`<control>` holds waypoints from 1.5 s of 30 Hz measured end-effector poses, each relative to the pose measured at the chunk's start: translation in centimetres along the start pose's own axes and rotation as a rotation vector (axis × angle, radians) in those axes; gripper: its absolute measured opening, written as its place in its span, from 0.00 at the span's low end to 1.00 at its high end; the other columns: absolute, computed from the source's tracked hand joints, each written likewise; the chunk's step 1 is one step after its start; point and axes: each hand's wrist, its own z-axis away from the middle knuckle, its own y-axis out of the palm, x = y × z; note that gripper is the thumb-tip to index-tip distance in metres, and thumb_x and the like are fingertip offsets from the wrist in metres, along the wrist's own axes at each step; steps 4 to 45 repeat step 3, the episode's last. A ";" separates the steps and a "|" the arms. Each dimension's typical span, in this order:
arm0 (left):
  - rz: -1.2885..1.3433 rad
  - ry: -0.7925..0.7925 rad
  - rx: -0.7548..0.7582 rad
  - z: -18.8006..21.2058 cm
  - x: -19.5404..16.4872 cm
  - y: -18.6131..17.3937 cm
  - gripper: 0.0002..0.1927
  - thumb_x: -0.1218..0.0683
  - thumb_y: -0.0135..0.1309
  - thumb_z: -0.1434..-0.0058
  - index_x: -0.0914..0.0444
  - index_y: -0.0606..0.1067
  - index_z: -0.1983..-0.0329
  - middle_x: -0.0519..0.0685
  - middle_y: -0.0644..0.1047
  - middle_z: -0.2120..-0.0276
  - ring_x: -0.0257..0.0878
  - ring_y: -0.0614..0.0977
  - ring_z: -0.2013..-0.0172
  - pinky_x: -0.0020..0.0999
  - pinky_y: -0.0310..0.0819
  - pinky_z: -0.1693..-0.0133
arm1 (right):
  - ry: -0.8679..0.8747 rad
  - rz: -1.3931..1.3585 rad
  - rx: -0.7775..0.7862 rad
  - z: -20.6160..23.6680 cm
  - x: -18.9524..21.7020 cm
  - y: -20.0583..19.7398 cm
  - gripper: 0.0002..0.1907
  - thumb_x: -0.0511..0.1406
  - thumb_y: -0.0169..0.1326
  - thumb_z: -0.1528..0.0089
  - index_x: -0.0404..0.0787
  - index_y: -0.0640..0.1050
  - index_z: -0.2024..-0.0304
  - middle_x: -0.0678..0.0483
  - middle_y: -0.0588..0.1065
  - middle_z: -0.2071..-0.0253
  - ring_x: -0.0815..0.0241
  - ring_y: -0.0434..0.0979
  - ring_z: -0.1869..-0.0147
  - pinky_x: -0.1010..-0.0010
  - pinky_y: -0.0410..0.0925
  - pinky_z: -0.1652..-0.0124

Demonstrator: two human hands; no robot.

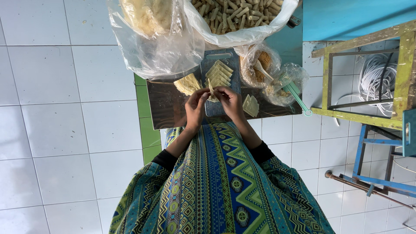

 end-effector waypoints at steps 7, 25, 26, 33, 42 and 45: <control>-0.115 -0.043 -0.009 -0.1 -1.9 0.8 0.23 0.57 0.59 0.35 0.70 0.72 0.39 0.53 0.81 0.53 0.38 0.82 0.52 0.34 0.78 0.49 | 0.004 -0.055 0.015 0.1 -2.3 -0.3 0.07 0.28 0.58 0.31 0.35 0.82 0.51 0.49 0.81 0.54 0.66 0.82 0.52 0.77 0.76 0.54; -0.115 -0.043 -0.009 -0.1 -1.9 0.8 0.23 0.57 0.59 0.35 0.70 0.72 0.39 0.53 0.81 0.53 0.38 0.82 0.52 0.34 0.78 0.49 | 0.004 -0.055 0.015 0.1 -2.3 -0.3 0.07 0.28 0.58 0.31 0.35 0.82 0.51 0.49 0.81 0.54 0.66 0.82 0.52 0.77 0.76 0.54; -0.115 -0.043 -0.009 -0.1 -1.9 0.8 0.23 0.57 0.59 0.35 0.70 0.72 0.39 0.53 0.81 0.53 0.38 0.82 0.52 0.34 0.78 0.49 | 0.004 -0.055 0.015 0.1 -2.3 -0.3 0.07 0.28 0.58 0.31 0.35 0.82 0.51 0.49 0.81 0.54 0.66 0.82 0.52 0.77 0.76 0.54; -0.115 -0.043 -0.009 -0.1 -1.9 0.8 0.23 0.57 0.59 0.35 0.70 0.72 0.39 0.53 0.81 0.53 0.38 0.82 0.52 0.34 0.78 0.49 | 0.004 -0.055 0.015 0.1 -2.3 -0.3 0.07 0.28 0.58 0.31 0.35 0.82 0.51 0.49 0.81 0.54 0.66 0.82 0.52 0.77 0.76 0.54; -0.115 -0.043 -0.009 -0.1 -1.9 0.8 0.23 0.57 0.59 0.35 0.70 0.72 0.39 0.53 0.81 0.53 0.38 0.82 0.52 0.34 0.78 0.49 | 0.004 -0.055 0.015 0.1 -2.3 -0.3 0.07 0.28 0.58 0.31 0.35 0.82 0.51 0.49 0.81 0.54 0.66 0.82 0.52 0.77 0.76 0.54; -0.115 -0.043 -0.009 -0.1 -1.9 0.8 0.23 0.57 0.59 0.35 0.70 0.72 0.39 0.53 0.81 0.53 0.38 0.82 0.52 0.34 0.78 0.49 | 0.004 -0.055 0.015 0.1 -2.3 -0.3 0.07 0.28 0.58 0.31 0.35 0.82 0.51 0.49 0.81 0.54 0.66 0.82 0.52 0.77 0.76 0.54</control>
